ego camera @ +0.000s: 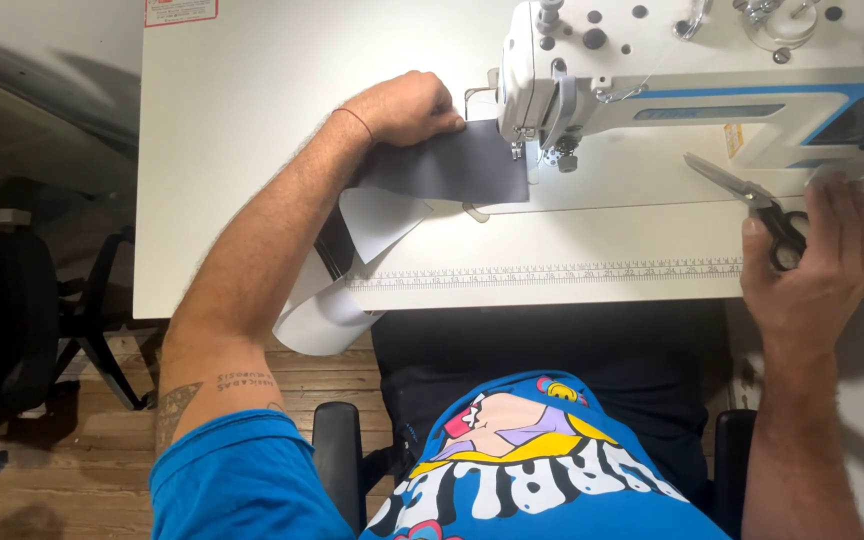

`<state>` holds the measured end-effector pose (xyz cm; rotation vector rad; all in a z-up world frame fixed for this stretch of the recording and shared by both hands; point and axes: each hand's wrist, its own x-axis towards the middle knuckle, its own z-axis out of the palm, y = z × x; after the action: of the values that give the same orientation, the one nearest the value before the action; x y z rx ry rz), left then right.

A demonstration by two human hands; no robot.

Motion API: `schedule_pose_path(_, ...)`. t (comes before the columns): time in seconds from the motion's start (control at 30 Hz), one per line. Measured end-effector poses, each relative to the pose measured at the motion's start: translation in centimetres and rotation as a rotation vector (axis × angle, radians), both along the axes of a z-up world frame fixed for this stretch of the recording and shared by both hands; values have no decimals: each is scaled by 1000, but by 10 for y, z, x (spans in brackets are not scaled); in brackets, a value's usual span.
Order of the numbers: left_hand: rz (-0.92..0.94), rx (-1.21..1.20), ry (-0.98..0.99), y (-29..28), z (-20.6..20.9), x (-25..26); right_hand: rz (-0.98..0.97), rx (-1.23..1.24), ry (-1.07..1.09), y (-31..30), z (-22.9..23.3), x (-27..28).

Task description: Preparing and sewing leather strips using scissors and an industrial sewing machine

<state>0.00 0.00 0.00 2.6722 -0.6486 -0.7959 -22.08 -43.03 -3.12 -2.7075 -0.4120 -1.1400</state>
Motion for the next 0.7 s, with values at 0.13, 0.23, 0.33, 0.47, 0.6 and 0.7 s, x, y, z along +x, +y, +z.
schedule_pose_path(0.13, 10, -20, -14, 1, 0, 2, -22, 7, 18, 2, -2, 0)
schedule_pose_path(0.23, 30, -35, -20, 2, 0, 2, -35, -32, 42, -1, -2, -1)
schedule_pose_path(0.33, 13, -45, -27, 4, -5, 5, -100, -87, 90, -23, -32, 3)
schedule_pose_path(0.47, 11, -55, -23, 4, -2, -3, -116, -62, 120, -25, -32, 3)
schedule_pose_path(0.6, 27, -53, -9, 4, 1, -9, -104, -34, 102, -23, -35, 4)
schedule_pose_path(0.7, 10, -53, -23, 4, -5, -7, -51, -18, 77, -13, -20, 3)
